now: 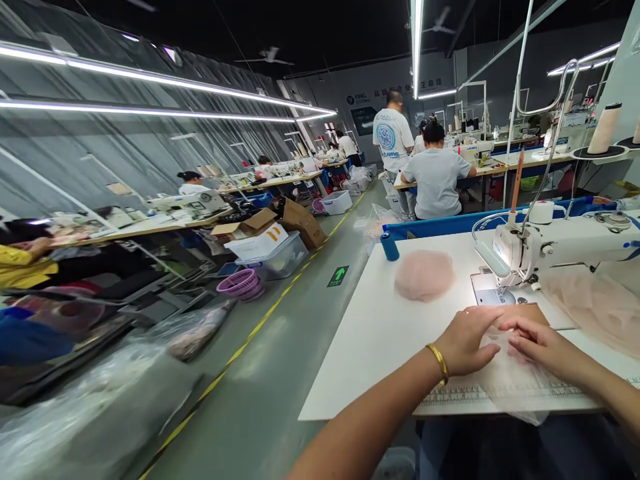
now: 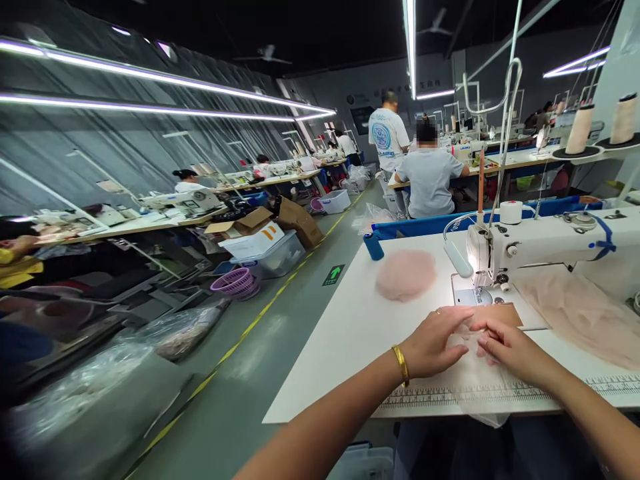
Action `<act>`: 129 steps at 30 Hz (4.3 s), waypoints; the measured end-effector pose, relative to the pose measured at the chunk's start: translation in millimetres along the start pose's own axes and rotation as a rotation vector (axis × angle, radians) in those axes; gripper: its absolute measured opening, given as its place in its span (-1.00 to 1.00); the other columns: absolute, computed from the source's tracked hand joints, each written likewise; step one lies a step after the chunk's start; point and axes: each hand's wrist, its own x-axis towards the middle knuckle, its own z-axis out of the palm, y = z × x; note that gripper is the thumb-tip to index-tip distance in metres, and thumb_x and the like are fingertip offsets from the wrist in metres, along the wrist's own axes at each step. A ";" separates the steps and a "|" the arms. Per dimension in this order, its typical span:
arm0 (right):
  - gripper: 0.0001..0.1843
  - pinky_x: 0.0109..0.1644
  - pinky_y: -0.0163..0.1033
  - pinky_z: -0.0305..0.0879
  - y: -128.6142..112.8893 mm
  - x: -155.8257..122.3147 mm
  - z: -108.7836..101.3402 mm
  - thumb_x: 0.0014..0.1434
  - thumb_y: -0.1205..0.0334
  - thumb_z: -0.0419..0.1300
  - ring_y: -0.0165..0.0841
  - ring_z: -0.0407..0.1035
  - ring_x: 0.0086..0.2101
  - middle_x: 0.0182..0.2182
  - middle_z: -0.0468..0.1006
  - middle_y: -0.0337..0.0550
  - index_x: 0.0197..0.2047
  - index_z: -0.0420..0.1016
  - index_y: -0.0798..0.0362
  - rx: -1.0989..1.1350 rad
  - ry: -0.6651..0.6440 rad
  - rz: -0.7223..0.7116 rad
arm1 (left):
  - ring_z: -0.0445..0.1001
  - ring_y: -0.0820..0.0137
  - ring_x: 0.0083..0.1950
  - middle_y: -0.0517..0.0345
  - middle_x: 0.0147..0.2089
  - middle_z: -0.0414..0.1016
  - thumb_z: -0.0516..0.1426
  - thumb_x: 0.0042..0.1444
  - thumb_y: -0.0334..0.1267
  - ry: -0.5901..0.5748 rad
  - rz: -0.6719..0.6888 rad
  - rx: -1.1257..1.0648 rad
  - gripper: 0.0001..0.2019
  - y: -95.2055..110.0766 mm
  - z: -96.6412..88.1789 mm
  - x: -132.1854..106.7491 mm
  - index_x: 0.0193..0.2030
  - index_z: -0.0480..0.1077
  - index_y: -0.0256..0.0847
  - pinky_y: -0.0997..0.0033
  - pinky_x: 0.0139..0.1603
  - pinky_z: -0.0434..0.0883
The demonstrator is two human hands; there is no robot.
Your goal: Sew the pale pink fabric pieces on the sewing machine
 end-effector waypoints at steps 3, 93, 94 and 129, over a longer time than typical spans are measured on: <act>-0.37 -0.26 -0.15 0.34 -3.8 7.4 -11.2 0.27 -0.43 0.18 -0.26 0.39 -0.37 -0.35 0.56 -0.21 0.08 0.57 -0.09 -0.018 -0.034 -0.011 | 0.59 0.16 -0.06 0.08 -0.14 0.67 0.32 0.11 -0.20 -0.052 -0.168 -0.029 -0.69 -2.9 1.5 23.0 0.00 0.52 -0.18 0.24 0.03 0.46; -0.66 -0.20 -0.14 0.37 2.3 26.9 10.1 0.43 -0.16 0.10 -0.21 0.41 -0.25 -0.28 0.53 -0.18 -0.07 0.53 -0.12 -0.310 0.296 -0.242 | 0.39 0.41 -0.34 0.21 -0.40 0.52 0.22 0.16 -0.14 0.182 -0.328 -0.549 -0.77 -16.1 9.9 31.7 -0.28 0.64 -0.24 0.46 -0.27 0.32; -0.66 -0.20 -0.14 0.37 1.9 27.1 10.4 0.45 -0.15 0.09 -0.21 0.41 -0.25 -0.28 0.53 -0.18 -0.08 0.53 -0.12 -0.320 0.294 -0.251 | 0.42 0.40 -0.33 0.19 -0.38 0.56 0.21 0.17 -0.14 0.187 -0.310 -0.539 -0.77 -15.8 10.9 31.3 -0.27 0.65 -0.23 0.46 -0.26 0.33; -0.67 -0.30 -0.22 0.30 0.1 24.9 11.1 0.51 0.07 0.03 -0.28 0.34 -0.35 -0.42 0.42 -0.24 -0.31 0.41 -0.06 -0.375 0.352 -0.411 | 0.56 0.34 -0.24 0.12 -0.26 0.63 0.26 0.08 -0.35 0.392 -0.014 -0.487 -0.89 -13.9 27.7 31.6 -0.38 0.40 -0.17 0.39 -0.14 0.47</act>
